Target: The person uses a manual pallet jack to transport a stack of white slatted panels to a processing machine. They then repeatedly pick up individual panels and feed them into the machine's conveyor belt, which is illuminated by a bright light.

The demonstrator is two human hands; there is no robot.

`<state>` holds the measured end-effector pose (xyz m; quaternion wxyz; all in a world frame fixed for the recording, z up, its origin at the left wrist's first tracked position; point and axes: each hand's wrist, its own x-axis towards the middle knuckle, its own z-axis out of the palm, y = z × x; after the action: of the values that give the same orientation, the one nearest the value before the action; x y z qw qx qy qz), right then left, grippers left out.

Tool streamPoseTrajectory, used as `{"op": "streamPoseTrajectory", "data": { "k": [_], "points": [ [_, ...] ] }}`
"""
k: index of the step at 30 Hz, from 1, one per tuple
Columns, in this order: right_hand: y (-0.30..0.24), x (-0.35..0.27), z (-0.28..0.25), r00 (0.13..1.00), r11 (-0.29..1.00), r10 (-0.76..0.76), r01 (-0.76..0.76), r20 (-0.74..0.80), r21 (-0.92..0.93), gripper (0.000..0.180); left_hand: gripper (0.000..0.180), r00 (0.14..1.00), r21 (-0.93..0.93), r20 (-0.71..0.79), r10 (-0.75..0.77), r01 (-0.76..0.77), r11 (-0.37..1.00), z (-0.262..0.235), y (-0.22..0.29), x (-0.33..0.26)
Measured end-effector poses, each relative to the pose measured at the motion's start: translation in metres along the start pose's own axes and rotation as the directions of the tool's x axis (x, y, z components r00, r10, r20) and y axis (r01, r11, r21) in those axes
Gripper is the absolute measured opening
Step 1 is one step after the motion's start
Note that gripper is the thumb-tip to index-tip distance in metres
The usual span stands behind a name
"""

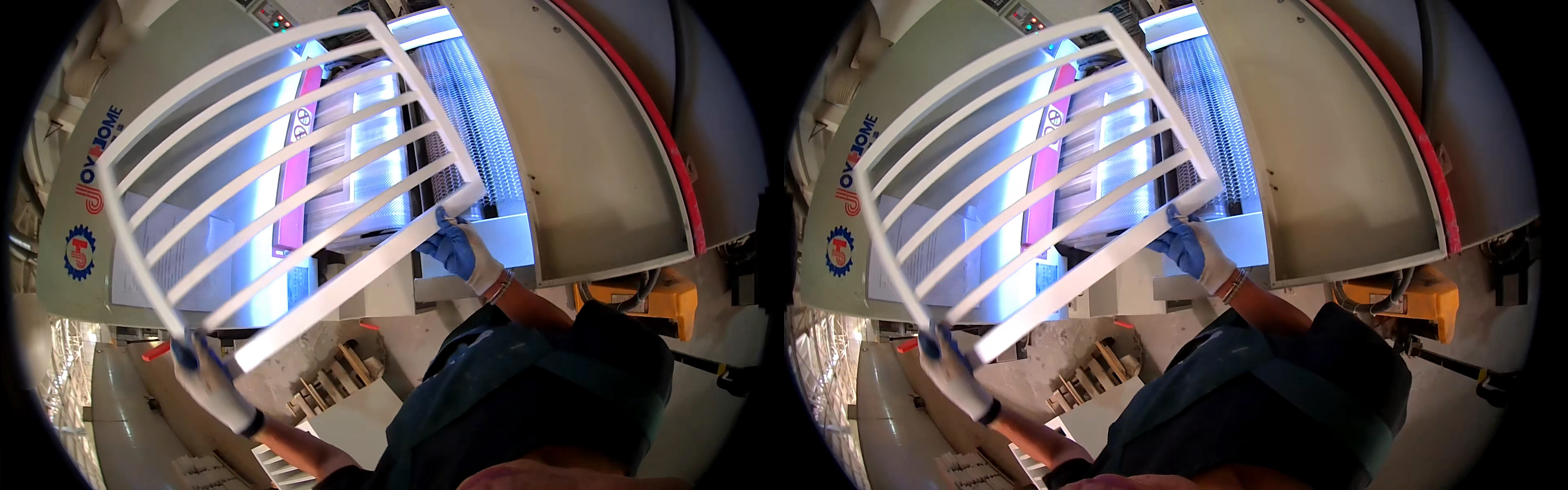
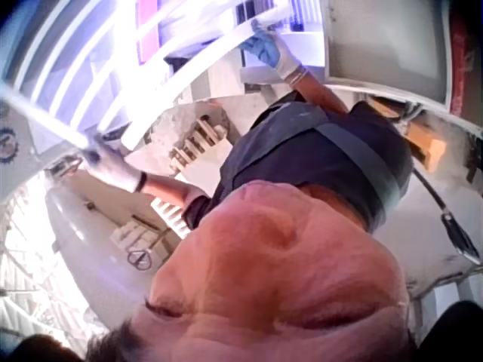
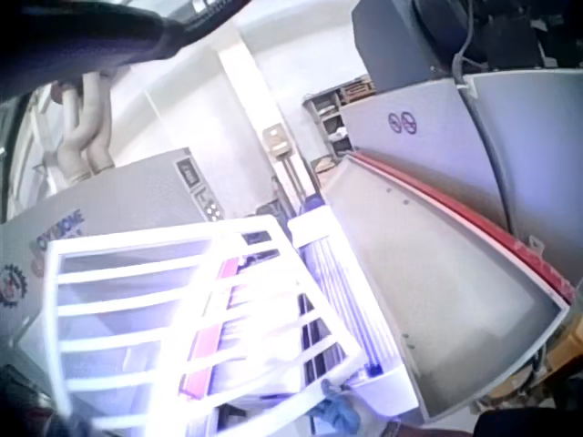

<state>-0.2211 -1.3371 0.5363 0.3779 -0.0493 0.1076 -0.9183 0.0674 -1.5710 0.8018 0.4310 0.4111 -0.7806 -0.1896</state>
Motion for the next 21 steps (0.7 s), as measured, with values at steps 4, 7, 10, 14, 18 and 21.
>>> {"op": "streamPoseTrajectory", "data": {
  "k": [4, 7, 10, 14, 18, 21],
  "points": [
    [-0.025, 0.01, -0.009, 0.992, 0.997, -0.071, 0.067, -0.105, -0.042, 0.035, 0.047, 0.993, 0.376, 0.073, 0.088, -0.11, 0.92, 0.079, 0.019, 0.064],
    [-0.04, 0.017, -0.029, 0.975, 0.991, -0.122, 0.111, -0.184, -0.068, 0.038, 0.047, 0.959, 0.355, 0.267, 0.095, -0.189, 0.915, 0.144, 0.04, 0.091],
    [-0.045, 0.026, -0.054, 0.958, 0.99, -0.135, 0.122, -0.251, -0.064, 0.035, 0.05, 0.954, 0.373, 0.281, 0.103, -0.208, 0.904, 0.198, 0.026, 0.108],
    [-0.055, 0.043, -0.097, 0.9, 0.98, -0.191, 0.153, -0.392, -0.125, 0.026, 0.05, 0.904, 0.28, 0.391, 0.17, -0.293, 0.914, 0.267, 0.004, 0.125],
    [-0.059, 0.06, -0.128, 0.87, 0.971, -0.241, 0.209, -0.43, -0.12, 0.022, 0.042, 0.848, 0.197, 0.519, 0.108, -0.241, 0.95, 0.34, -0.03, 0.142],
    [-0.068, 0.082, -0.132, 0.796, 0.946, -0.322, 0.285, -0.512, -0.153, 0.023, 0.042, 0.808, 0.099, 0.578, 0.111, -0.204, 0.974, 0.401, -0.071, 0.149]
  ]
}}
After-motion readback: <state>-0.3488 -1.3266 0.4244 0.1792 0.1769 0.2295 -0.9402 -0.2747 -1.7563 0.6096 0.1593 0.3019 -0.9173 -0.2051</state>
